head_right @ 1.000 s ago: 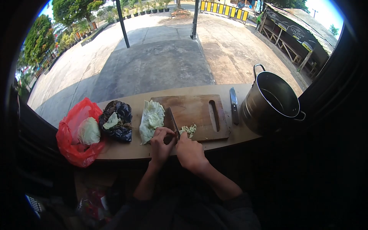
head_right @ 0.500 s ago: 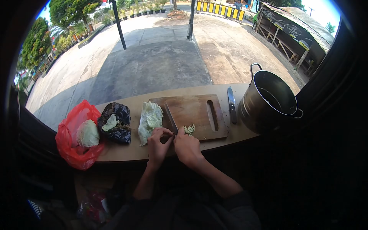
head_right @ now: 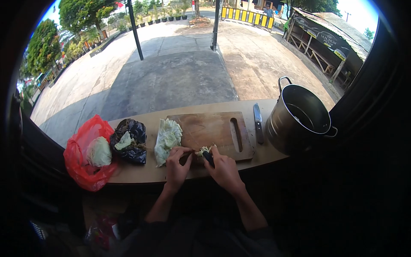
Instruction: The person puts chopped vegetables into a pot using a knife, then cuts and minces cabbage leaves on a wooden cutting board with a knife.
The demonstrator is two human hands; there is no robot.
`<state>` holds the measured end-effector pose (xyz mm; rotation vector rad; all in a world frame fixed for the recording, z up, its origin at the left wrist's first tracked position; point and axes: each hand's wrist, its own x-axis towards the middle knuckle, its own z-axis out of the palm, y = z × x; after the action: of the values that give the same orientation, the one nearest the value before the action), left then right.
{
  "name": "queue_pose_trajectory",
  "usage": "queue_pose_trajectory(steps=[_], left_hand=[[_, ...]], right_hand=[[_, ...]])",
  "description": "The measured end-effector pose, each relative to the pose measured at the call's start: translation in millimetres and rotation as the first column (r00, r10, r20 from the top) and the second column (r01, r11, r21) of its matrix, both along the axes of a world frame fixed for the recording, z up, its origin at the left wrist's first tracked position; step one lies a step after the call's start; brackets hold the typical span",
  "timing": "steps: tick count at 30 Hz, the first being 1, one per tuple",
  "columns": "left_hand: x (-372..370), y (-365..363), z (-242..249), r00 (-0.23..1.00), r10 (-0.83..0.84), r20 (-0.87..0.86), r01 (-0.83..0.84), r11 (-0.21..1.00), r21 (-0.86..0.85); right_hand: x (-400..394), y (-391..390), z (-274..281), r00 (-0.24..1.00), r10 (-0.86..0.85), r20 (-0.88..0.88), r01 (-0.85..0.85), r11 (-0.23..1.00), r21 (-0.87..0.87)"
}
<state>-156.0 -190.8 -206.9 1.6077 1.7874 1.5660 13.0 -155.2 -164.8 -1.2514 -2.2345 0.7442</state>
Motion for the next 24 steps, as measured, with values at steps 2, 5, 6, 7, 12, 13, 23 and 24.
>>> queue_pose_trajectory(steps=[2,5,6,7,12,13,23,24], left_hand=[[-4.7,-2.1,2.3,0.998,-0.058,-0.039,0.062,0.993,0.097],[-7.8,-2.4,5.6,0.998,0.026,0.049,-0.036,0.972,0.234],[-9.9,-3.0,9.9,0.998,0.029,0.049,-0.040,0.971,0.235],[-12.7,-4.2,16.8,0.999,-0.001,-0.040,0.011,0.969,0.248],[-6.8,7.1,40.9,0.885,-0.285,-0.369,0.329,0.942,0.061],[-2.4,13.1,37.2,0.863,-0.294,-0.411,0.344,0.938,0.051],[0.1,16.2,27.5,0.926,-0.230,-0.298,0.246,0.969,0.017],[-1.8,15.4,25.5,0.931,-0.278,-0.238,0.275,0.960,-0.047]], right_hand=[[6.0,1.6,1.0,1.000,0.020,0.002,-0.020,1.000,0.016],[15.1,8.4,2.6,0.992,0.059,0.113,-0.070,0.993,0.095],[18.5,10.7,-1.0,0.990,0.081,0.112,-0.100,0.979,0.176],[21.8,13.2,-3.2,0.989,0.101,0.112,-0.127,0.958,0.256],[34.1,20.9,2.5,0.979,0.164,0.120,-0.192,0.939,0.285],[36.0,20.9,3.7,0.971,0.185,0.150,-0.220,0.939,0.265],[57.2,17.0,-9.0,1.000,-0.020,0.004,0.019,0.992,0.123],[58.6,16.5,-10.7,0.999,-0.026,-0.030,0.029,0.993,0.115]])
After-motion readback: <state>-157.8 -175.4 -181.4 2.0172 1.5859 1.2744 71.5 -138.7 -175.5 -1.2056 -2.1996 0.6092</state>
